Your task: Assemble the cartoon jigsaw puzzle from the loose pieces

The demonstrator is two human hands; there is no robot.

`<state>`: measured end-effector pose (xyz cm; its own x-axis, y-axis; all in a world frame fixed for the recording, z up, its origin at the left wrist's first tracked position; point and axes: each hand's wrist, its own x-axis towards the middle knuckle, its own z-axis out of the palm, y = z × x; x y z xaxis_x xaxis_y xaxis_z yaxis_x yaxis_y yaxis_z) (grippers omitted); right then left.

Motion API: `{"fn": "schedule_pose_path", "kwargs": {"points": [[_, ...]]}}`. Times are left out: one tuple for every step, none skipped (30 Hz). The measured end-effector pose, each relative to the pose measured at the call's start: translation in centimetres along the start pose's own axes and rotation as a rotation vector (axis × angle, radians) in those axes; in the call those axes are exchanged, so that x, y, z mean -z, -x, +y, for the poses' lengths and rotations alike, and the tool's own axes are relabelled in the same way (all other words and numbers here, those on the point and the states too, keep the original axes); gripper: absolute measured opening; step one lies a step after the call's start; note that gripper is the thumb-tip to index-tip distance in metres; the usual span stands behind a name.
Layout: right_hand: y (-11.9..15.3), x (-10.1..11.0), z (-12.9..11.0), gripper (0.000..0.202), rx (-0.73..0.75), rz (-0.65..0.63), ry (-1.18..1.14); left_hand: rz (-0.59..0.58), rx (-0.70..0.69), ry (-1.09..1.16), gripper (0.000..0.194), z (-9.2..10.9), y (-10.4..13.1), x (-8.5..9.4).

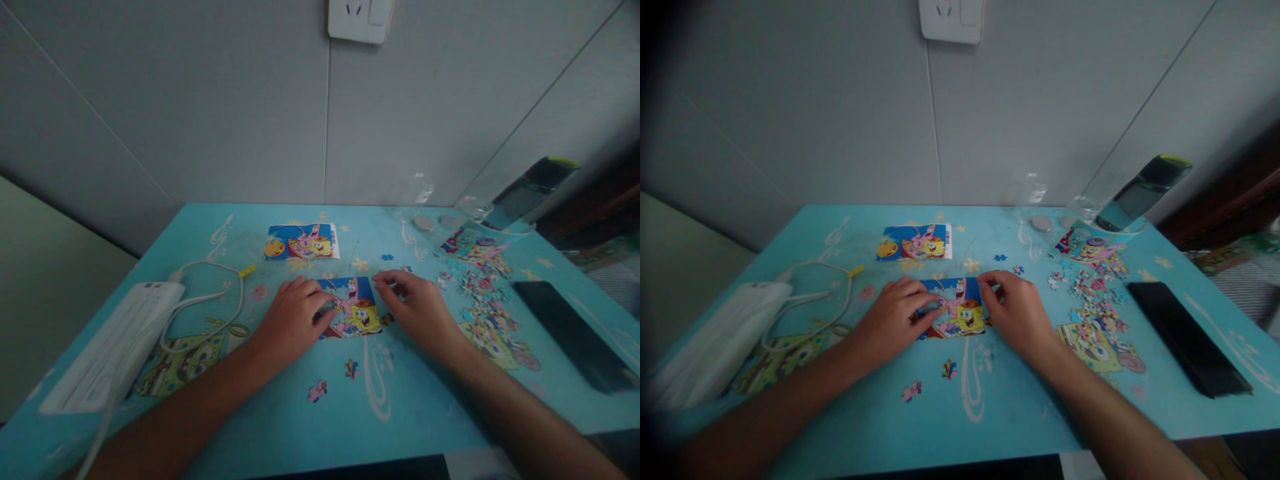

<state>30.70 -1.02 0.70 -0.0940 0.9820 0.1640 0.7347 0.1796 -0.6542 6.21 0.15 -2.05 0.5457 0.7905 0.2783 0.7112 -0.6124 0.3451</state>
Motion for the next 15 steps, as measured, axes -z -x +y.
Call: {"fn": "schedule_pose_path", "kwargs": {"points": [[0.0,0.0,0.0,0.021,-0.001,0.001,-0.002,0.0,0.002,0.001,0.017,0.0,0.0,0.0],[0.1,0.0,-0.1,0.021,-0.002,0.0,-0.003,0.0,0.005,0.002,0.017,0.0,0.0,0.0],[0.1,0.0,-0.2,0.022,-0.001,-0.001,-0.004,0.002,0.006,0.003,0.017,-0.1,0.0,-0.1],[0.1,0.0,-0.2,0.022,0.001,0.0,-0.003,0.005,0.006,0.005,0.017,-0.1,0.0,-0.1],[0.1,0.2,-0.2,0.022,0.002,0.01,0.002,0.009,0.003,0.007,0.016,-0.1,0.1,-0.2],[0.0,0.4,-0.2,0.022,0.002,0.03,0.008,0.014,-0.003,0.011,0.016,-0.2,0.1,-0.2],[-0.2,0.7,-0.1,0.023,-0.002,0.058,0.013,0.019,-0.009,0.014,0.016,-0.2,0.1,-0.1],[-0.4,1.1,0.1,0.024,-0.011,0.097,0.018,0.026,-0.015,0.016,0.016,-0.3,0.1,-0.1],[-0.7,1.6,0.4,0.026,-0.025,0.144,0.021,0.036,-0.021,0.015,0.016,-0.3,0.1,0.0],[-1.0,2.2,0.8,0.028,-0.043,0.19,0.022,0.05,-0.026,0.012,0.016,-0.3,0.1,0.2],[-1.3,2.8,1.3,0.03,-0.062,0.236,0.023,0.064,-0.032,0.005,0.017,-0.3,0.2,0.3],[-1.7,3.5,2.0,0.031,-0.081,0.273,0.027,0.079,-0.04,-0.006,0.017,-0.3,0.2,0.5],[-2.0,4.1,2.7,0.031,-0.102,0.307,0.04,0.093,-0.049,-0.02,0.016,-0.3,0.3,0.6],[-2.4,4.8,3.5,0.031,-0.12,0.325,0.055,0.106,-0.061,-0.036,0.016,-0.4,0.3,0.7],[-2.6,5.3,4.3,0.032,-0.133,0.329,0.079,0.116,-0.072,-0.052,0.015,-0.4,0.4,0.8]]}}
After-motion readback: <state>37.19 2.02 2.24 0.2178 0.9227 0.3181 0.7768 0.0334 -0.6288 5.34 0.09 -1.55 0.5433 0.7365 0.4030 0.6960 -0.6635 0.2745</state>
